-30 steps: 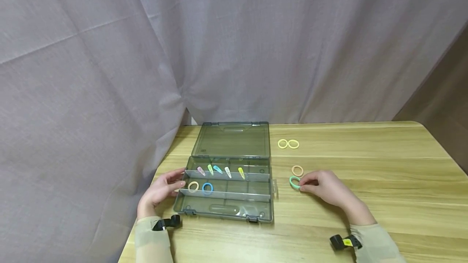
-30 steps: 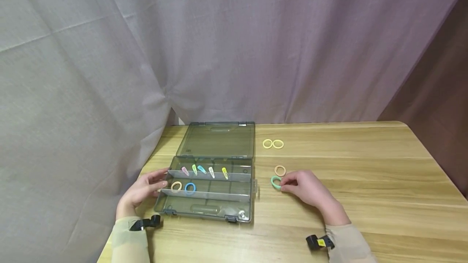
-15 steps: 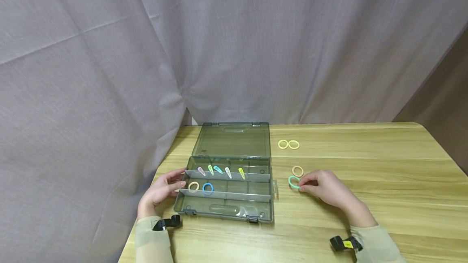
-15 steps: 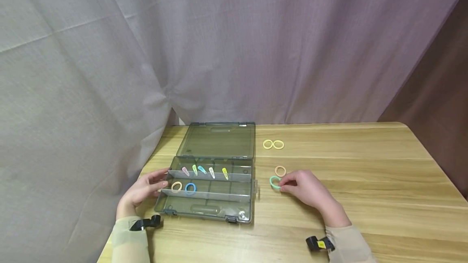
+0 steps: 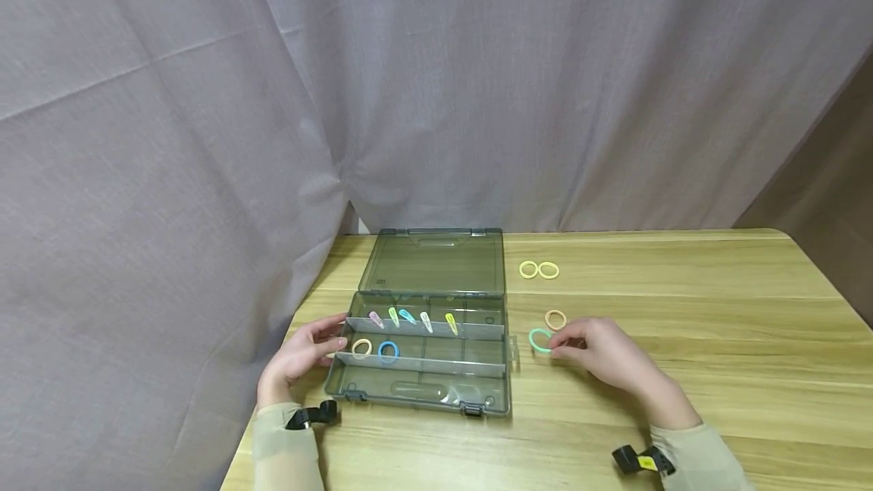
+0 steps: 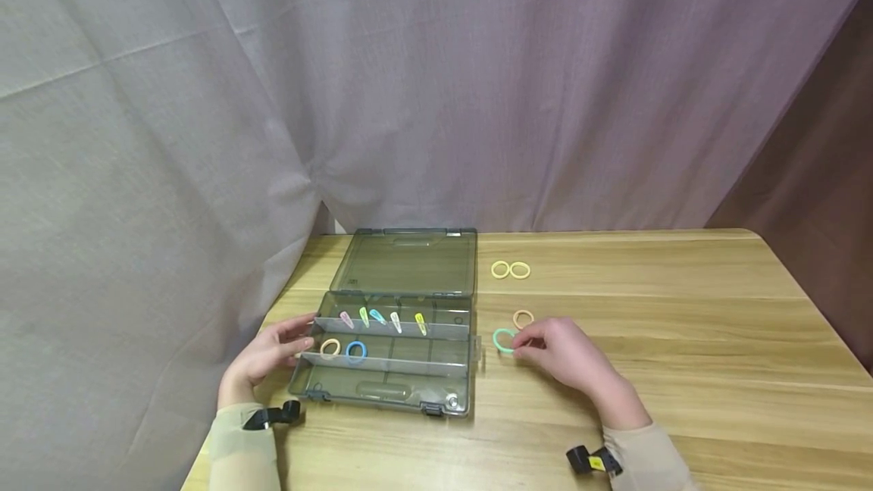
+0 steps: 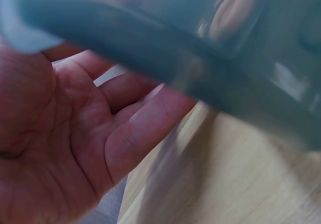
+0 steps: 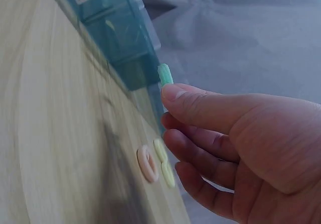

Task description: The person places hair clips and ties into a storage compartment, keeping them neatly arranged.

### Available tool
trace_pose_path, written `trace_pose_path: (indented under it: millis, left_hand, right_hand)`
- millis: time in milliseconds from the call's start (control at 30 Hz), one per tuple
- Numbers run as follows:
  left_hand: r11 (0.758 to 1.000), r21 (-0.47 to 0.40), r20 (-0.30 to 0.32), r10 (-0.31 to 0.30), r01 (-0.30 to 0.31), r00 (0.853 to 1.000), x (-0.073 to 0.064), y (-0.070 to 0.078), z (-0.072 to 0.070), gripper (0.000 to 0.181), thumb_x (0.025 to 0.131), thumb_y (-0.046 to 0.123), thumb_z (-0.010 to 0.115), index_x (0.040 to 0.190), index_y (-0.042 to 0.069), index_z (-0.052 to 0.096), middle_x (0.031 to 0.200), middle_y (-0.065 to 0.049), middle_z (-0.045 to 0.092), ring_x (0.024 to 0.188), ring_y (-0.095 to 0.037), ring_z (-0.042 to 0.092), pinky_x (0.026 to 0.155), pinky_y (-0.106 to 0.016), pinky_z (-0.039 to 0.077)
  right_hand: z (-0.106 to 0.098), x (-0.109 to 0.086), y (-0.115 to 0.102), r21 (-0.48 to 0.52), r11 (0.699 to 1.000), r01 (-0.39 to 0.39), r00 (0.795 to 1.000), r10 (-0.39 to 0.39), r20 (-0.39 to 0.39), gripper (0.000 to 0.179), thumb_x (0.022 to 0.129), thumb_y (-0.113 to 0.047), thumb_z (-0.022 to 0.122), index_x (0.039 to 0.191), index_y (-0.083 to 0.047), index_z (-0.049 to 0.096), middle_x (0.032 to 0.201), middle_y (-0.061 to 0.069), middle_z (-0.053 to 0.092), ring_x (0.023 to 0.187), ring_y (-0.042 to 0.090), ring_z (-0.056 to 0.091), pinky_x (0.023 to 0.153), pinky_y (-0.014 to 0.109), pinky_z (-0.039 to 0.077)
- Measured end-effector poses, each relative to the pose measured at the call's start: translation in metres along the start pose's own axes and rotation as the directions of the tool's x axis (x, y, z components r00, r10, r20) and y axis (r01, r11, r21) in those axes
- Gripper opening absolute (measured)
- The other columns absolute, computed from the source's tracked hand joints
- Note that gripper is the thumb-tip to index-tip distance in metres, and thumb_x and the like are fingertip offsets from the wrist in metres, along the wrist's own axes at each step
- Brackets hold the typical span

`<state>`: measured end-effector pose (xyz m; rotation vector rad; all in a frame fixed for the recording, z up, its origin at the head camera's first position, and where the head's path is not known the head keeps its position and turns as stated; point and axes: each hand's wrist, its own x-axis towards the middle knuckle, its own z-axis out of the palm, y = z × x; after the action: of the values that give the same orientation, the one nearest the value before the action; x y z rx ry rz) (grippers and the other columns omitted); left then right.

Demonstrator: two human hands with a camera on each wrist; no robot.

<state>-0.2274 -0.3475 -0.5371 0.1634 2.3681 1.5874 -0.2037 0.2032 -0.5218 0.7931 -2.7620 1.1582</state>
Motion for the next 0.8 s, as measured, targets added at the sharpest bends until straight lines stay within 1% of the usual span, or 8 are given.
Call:
trace_pose_path:
  millis: [133, 300, 433, 567, 667, 800]
  left_hand:
    - [1.000, 0.004, -0.005, -0.001, 0.001, 1.000, 0.000, 0.000, 0.000, 0.064, 0.104, 0.013, 0.071, 0.160, -0.004, 0.044, 0.151, -0.031, 0.054, 0.133, -0.039, 0.057, 0.086, -0.042, 0.061]
    - [1.000, 0.012, -0.009, 0.000, 0.000, 1.000, 0.000, 0.002, 0.001, 0.065, 0.104, 0.014, 0.072, 0.160, -0.004, 0.045, 0.152, -0.031, 0.053, 0.134, -0.040, 0.057, 0.086, -0.042, 0.061]
    - [1.000, 0.017, -0.004, 0.003, -0.003, 1.000, 0.000, 0.002, 0.001, 0.064, 0.105, 0.014, 0.071, 0.160, -0.004, 0.044, 0.154, -0.032, 0.051, 0.135, -0.041, 0.056, 0.088, -0.043, 0.061]
    - [1.000, 0.019, -0.002, 0.004, -0.004, 1.000, -0.001, 0.004, 0.001, 0.064, 0.105, 0.014, 0.070, 0.160, -0.003, 0.044, 0.156, -0.030, 0.050, 0.137, -0.042, 0.054, 0.088, -0.044, 0.061]
    - [1.000, 0.021, -0.001, 0.001, -0.001, 1.000, -0.001, 0.004, 0.001, 0.064, 0.105, 0.014, 0.070, 0.160, -0.003, 0.044, 0.155, -0.029, 0.052, 0.139, -0.042, 0.052, 0.088, -0.044, 0.061]
    - [1.000, 0.026, -0.002, 0.000, 0.000, 1.000, -0.002, 0.003, 0.001, 0.064, 0.105, 0.014, 0.070, 0.160, -0.004, 0.044, 0.153, -0.029, 0.053, 0.138, -0.042, 0.053, 0.087, -0.044, 0.062]
  right_hand:
    - [0.005, 0.003, -0.010, 0.005, 0.998, 0.065, 0.998, -0.065, -0.002, 0.011, 0.091, -0.010, 0.085, 0.097, -0.019, 0.082, 0.087, -0.016, 0.071, 0.078, 0.000, 0.063, 0.072, 0.027, 0.056]
    - [0.014, 0.013, -0.028, 0.038, 0.996, 0.085, 0.996, -0.087, 0.027, 0.009, 0.094, -0.012, 0.083, 0.097, -0.020, 0.082, 0.087, -0.015, 0.072, 0.079, 0.000, 0.062, 0.072, 0.028, 0.056]
    - [0.027, 0.026, -0.043, 0.043, 0.992, 0.118, 0.991, -0.120, 0.055, 0.010, 0.095, -0.012, 0.082, 0.097, -0.022, 0.082, 0.089, -0.016, 0.073, 0.079, 0.000, 0.062, 0.072, 0.028, 0.056]
    - [0.043, 0.044, -0.059, -0.016, 0.985, 0.170, 0.984, -0.168, 0.062, 0.007, 0.095, -0.014, 0.082, 0.096, -0.021, 0.082, 0.094, -0.015, 0.074, 0.083, 0.002, 0.065, 0.076, 0.032, 0.057]
    - [0.057, 0.058, -0.071, -0.084, 0.978, 0.189, 0.981, -0.184, 0.069, 0.003, 0.095, -0.016, 0.082, 0.096, -0.020, 0.083, 0.095, -0.013, 0.075, 0.087, 0.005, 0.066, 0.079, 0.034, 0.057]
    - [0.079, 0.076, -0.086, -0.122, 0.971, 0.206, 0.975, -0.194, 0.105, 0.001, 0.096, -0.018, 0.082, 0.095, -0.019, 0.083, 0.095, -0.011, 0.075, 0.085, 0.006, 0.067, 0.077, 0.034, 0.057]
